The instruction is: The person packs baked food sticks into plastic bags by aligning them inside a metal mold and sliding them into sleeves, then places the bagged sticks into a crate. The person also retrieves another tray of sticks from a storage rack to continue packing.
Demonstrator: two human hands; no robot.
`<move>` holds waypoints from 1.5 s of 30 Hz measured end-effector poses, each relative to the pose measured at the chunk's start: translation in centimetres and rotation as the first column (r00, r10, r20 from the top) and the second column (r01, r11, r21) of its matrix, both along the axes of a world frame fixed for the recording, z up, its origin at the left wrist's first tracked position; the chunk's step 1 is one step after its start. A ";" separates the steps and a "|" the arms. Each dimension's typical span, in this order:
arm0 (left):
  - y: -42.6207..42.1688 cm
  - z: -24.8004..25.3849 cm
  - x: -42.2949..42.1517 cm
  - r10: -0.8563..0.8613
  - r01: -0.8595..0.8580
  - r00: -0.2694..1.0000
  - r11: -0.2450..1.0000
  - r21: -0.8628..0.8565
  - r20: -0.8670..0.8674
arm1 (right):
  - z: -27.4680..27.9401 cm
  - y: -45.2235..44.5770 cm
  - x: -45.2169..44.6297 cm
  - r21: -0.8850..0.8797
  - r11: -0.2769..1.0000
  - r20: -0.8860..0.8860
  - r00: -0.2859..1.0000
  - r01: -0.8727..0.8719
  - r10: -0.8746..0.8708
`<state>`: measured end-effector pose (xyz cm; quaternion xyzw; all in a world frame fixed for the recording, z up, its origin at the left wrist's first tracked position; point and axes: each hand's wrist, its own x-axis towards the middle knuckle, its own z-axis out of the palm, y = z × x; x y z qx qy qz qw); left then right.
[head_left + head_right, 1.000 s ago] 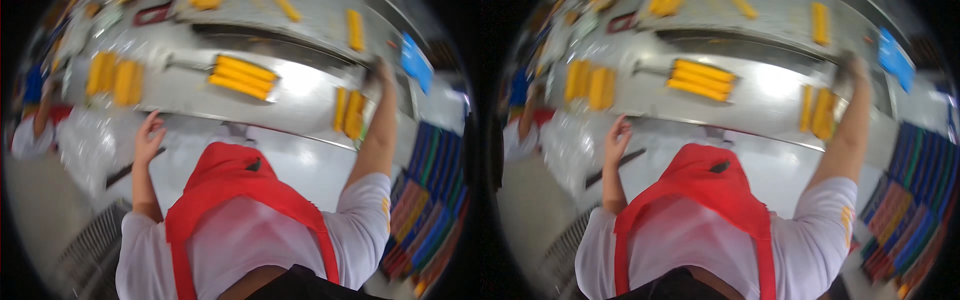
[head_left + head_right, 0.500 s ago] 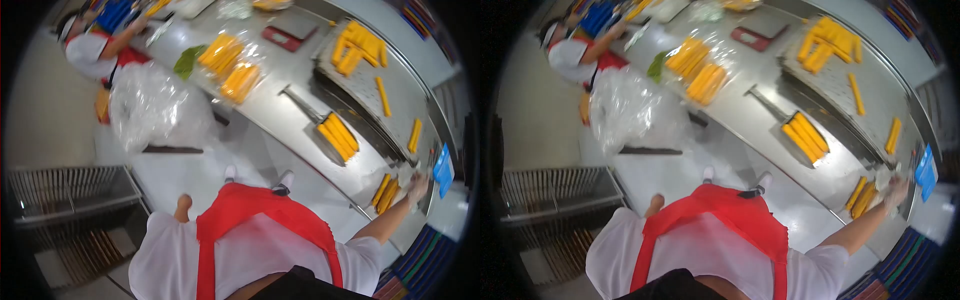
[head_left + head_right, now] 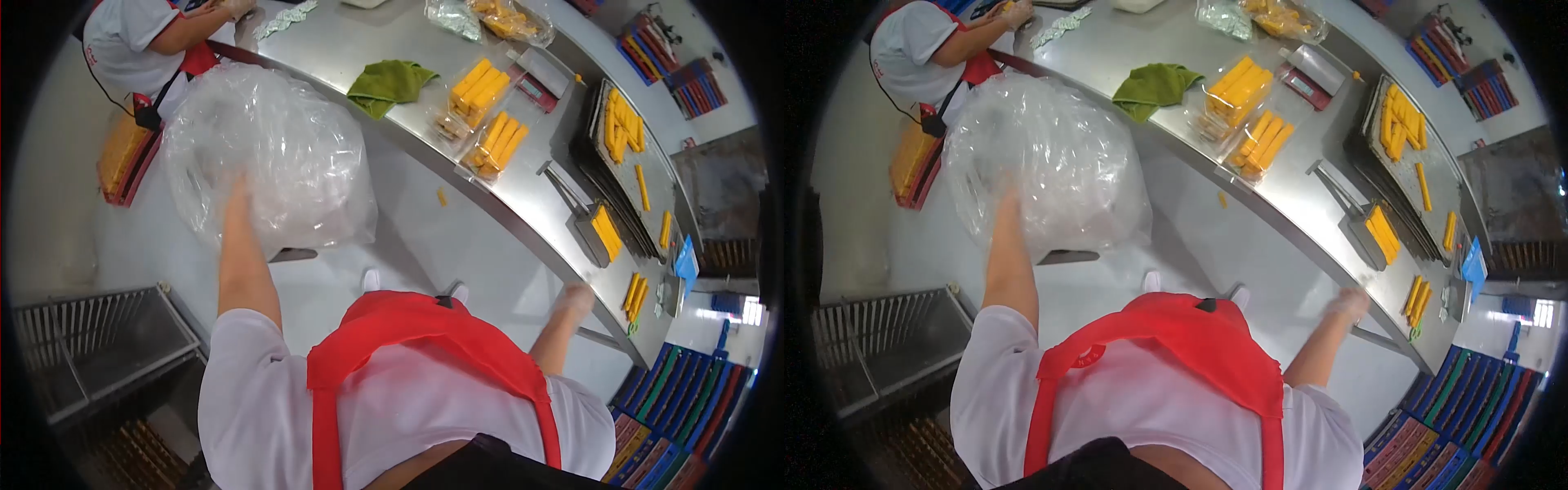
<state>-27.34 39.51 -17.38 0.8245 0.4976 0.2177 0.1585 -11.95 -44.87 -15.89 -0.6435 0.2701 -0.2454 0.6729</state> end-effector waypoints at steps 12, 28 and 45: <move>-3.2 -2.9 -0.4 -0.227 0.215 0.972 0.960 -0.180 -0.052 | 10.3 33.9 -4.2 0.110 0.722 -0.180 0.701 -0.683 0.690; -23.6 33.7 -0.4 -0.982 0.970 0.158 0.175 0.169 0.106 | 29.1 41.5 -7.7 -0.849 -0.020 -0.135 0.181 -0.527 0.974; -45.8 18.1 5.5 0.493 0.639 0.378 -0.751 0.164 0.784 | 25.1 13.0 -3.9 0.213 0.671 0.079 0.697 -0.711 0.713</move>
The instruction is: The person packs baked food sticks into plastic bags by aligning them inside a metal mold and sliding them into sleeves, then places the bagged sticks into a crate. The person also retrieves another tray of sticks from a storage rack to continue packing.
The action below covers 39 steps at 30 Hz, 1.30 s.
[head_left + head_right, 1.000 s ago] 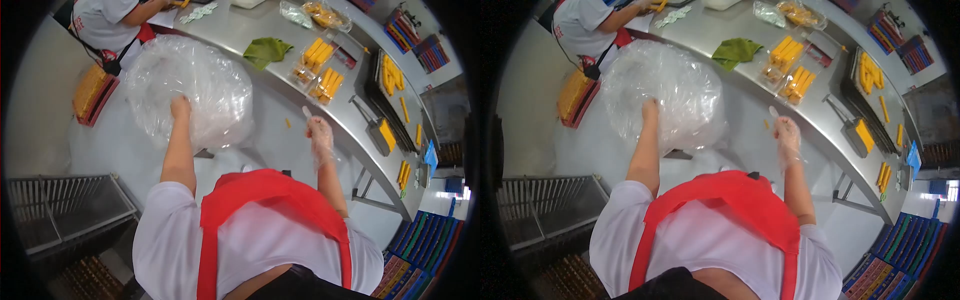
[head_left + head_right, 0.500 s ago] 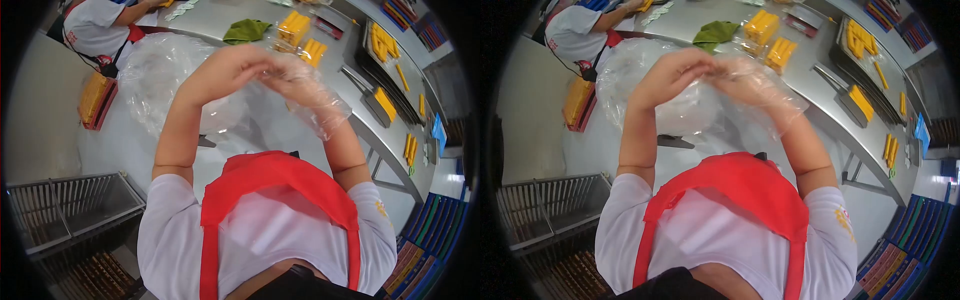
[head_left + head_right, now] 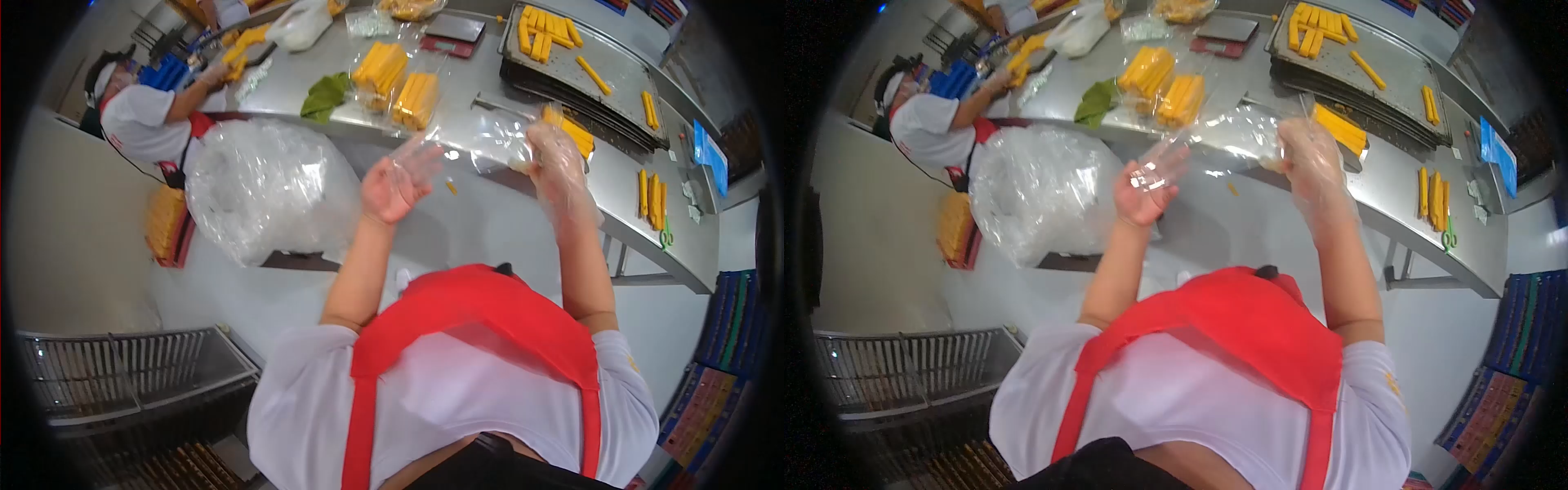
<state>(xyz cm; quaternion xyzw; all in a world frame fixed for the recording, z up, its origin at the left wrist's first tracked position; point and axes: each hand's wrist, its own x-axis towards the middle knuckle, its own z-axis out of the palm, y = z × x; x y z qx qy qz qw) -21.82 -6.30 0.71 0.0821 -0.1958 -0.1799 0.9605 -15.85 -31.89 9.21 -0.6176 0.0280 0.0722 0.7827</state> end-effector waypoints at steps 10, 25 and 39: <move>-7.4 -2.4 0.8 0.021 -0.019 0.999 0.998 -0.061 0.035 | -3.4 -6.6 -0.9 0.206 0.978 -0.111 0.994 0.047 -0.024; -5.3 0.2 2.1 0.202 0.014 0.877 0.896 0.443 -0.435 | -3.1 -7.6 -1.3 0.050 0.996 0.126 0.989 0.076 -0.082; 4.4 0.5 0.9 0.292 -0.332 0.853 -0.337 0.881 0.433 | -1.8 -0.8 -1.3 -0.213 0.965 -0.249 0.964 -0.153 0.098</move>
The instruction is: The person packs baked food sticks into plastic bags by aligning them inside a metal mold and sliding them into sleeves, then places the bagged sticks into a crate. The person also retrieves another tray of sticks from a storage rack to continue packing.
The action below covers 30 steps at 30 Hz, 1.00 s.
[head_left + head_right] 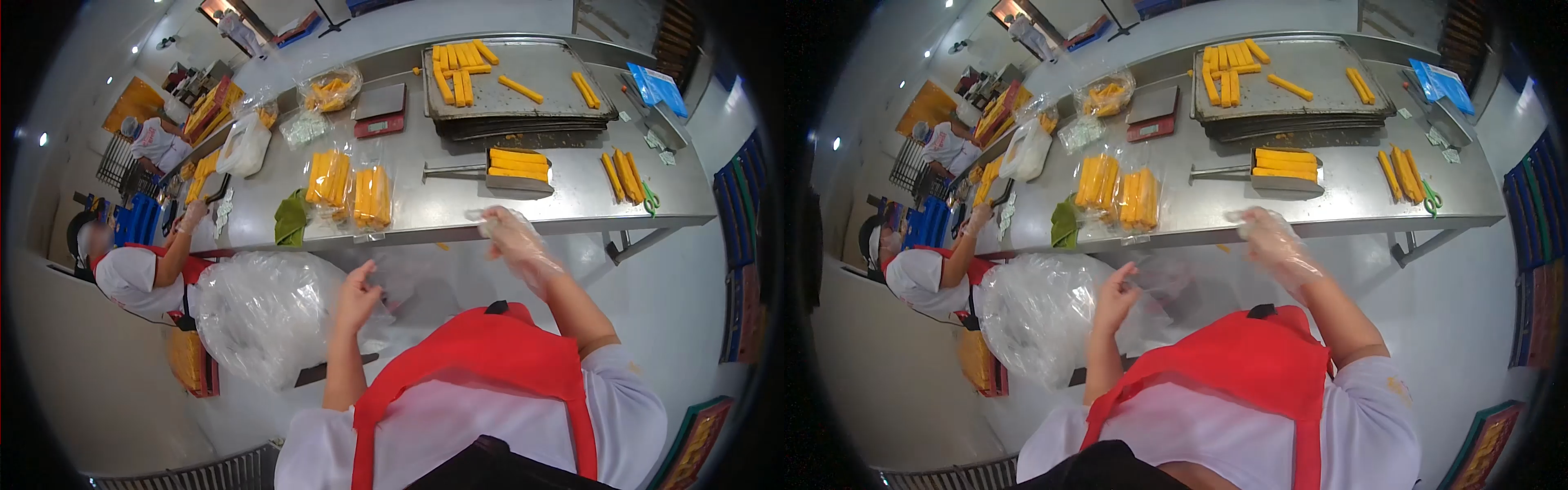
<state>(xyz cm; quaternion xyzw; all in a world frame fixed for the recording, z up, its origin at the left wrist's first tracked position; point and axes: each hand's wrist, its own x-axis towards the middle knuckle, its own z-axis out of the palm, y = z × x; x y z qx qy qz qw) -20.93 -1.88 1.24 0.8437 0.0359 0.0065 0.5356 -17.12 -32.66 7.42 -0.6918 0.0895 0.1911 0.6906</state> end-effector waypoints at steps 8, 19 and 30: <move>-5.4 -1.4 1.8 -0.345 0.301 0.933 0.903 -0.306 -0.099 | -3.2 10.8 0.6 0.298 0.723 0.381 0.773 -0.623 0.508; -1.1 -4.0 -1.6 -0.263 0.097 0.914 0.880 0.465 0.308 | -6.8 12.5 -1.0 -0.819 0.492 0.352 0.417 -0.295 0.838; 2.1 6.4 -1.5 -0.211 0.210 0.977 0.976 -0.050 -0.025 | -8.1 9.1 6.9 0.521 0.769 0.099 0.868 0.371 -0.486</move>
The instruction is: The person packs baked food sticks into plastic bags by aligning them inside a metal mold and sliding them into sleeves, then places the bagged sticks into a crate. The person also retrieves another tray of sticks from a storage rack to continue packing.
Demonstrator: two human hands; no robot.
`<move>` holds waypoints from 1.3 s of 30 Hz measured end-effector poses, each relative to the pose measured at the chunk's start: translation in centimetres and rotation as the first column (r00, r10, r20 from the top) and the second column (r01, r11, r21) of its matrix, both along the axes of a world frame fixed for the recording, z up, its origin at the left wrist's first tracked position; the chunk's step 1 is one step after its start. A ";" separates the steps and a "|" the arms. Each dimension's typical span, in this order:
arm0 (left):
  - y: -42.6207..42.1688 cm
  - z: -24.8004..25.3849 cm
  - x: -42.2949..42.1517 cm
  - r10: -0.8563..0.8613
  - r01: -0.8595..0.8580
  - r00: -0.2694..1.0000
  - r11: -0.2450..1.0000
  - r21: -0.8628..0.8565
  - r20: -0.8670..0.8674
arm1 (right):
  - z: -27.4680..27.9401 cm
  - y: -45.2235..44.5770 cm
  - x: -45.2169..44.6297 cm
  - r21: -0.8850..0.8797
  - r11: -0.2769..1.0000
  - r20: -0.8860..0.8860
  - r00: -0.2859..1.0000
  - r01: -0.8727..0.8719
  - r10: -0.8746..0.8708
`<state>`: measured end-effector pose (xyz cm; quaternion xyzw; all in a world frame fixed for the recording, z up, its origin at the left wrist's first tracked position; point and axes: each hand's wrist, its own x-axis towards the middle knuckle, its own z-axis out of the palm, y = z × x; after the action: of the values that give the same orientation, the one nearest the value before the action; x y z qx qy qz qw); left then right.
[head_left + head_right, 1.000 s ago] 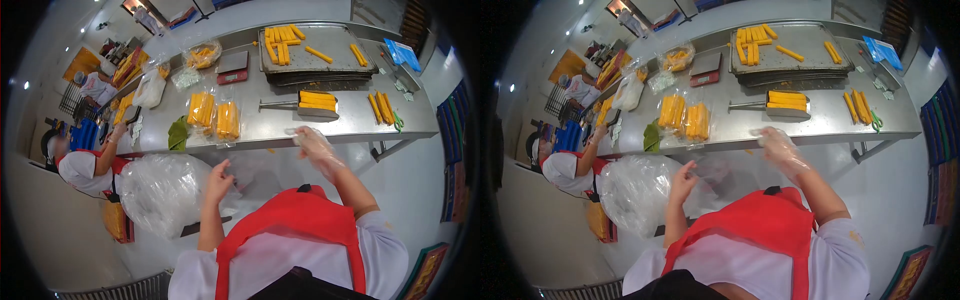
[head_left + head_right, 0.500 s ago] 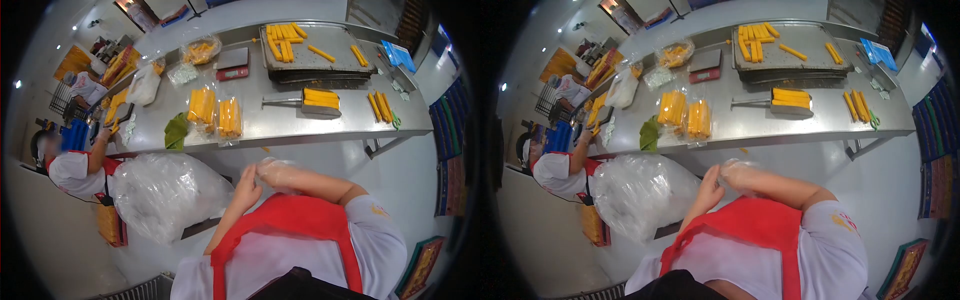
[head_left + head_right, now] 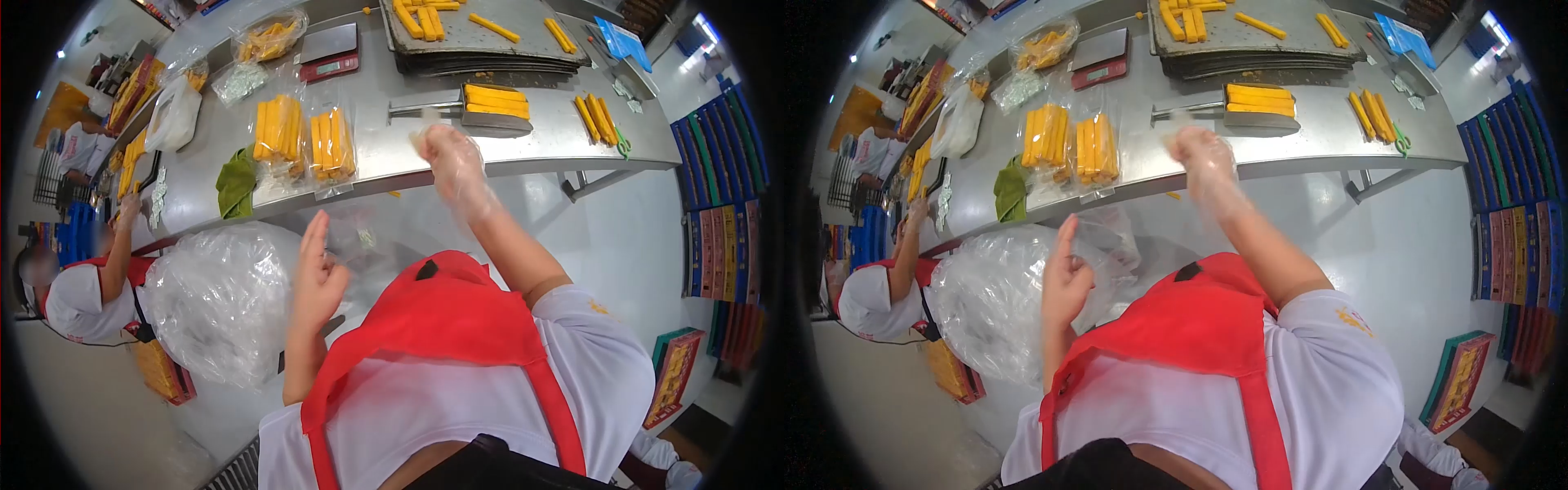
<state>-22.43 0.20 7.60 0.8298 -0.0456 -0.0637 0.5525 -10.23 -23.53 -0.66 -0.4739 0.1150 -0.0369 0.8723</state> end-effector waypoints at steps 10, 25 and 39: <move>-4.5 7.6 7.8 -0.188 0.130 0.862 0.980 0.153 0.471 | -2.1 -1.9 11.4 0.667 0.641 -0.301 0.924 0.381 -0.237; -14.8 -0.4 15.9 -0.527 0.303 0.817 0.737 0.604 0.233 | -1.6 -17.9 -5.1 -0.214 0.972 -0.366 0.915 0.095 -0.170; -24.6 -0.6 17.8 -0.574 0.494 0.809 0.552 0.671 -0.124 | 3.1 -28.6 -4.4 -0.460 0.746 -0.506 0.833 -0.481 0.224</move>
<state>-4.62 -24.39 7.04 0.9197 -0.2994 -0.1948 0.1629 -14.63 -52.12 2.42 -0.7218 0.1890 0.2027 0.6342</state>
